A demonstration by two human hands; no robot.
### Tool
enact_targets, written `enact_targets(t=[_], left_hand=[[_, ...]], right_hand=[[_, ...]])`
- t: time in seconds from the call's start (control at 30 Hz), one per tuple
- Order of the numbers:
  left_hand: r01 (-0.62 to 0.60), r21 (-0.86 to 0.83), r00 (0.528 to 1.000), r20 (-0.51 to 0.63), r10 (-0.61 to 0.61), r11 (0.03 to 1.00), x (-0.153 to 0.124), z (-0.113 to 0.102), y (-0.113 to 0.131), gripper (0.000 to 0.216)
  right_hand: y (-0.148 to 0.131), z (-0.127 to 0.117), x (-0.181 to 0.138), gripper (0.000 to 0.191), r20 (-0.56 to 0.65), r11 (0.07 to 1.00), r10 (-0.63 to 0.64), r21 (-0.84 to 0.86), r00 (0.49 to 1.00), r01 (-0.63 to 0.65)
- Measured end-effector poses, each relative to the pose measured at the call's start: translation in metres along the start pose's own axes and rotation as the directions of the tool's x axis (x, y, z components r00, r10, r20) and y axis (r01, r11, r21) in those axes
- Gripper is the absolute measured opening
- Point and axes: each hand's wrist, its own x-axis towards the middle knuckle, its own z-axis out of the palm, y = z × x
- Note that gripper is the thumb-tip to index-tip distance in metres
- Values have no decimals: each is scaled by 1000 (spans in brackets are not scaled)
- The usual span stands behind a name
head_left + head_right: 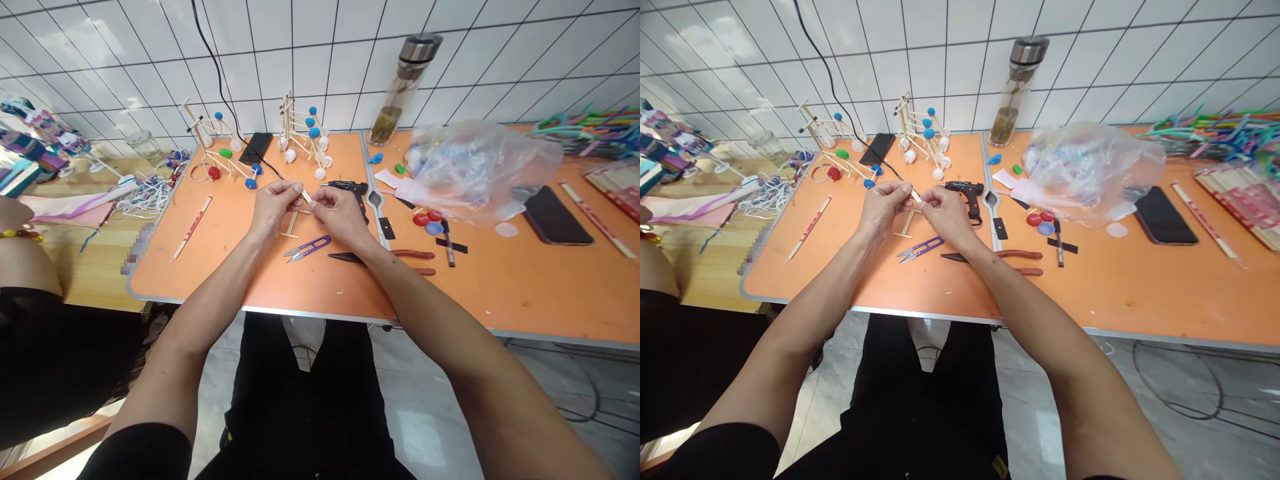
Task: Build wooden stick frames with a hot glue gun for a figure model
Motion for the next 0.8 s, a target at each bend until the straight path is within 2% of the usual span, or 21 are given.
enact_targets(t=[0.13,0.27,0.43,0.63,0.8], left_hand=[[10,-38,1000,21,-9,999,0,-1,1,24],[133,-109,989,81,-124,985,-1,-1,10,35],[271,-187,955,175,-239,944,0,-4,15,28],[342,-243,935,181,-304,908,0,-4,15,29],[360,-277,928,205,-312,891,1,-4,13,32]], right_hand=[[-5,-1,-2,20,23,998,44,54,999,-45],[-9,-5,-4,27,63,988,73,135,995,-81],[-12,-11,-5,31,104,981,61,177,993,-79],[-17,-13,-6,29,103,986,63,148,993,-78],[-21,-13,-8,25,78,992,60,109,995,-68]])
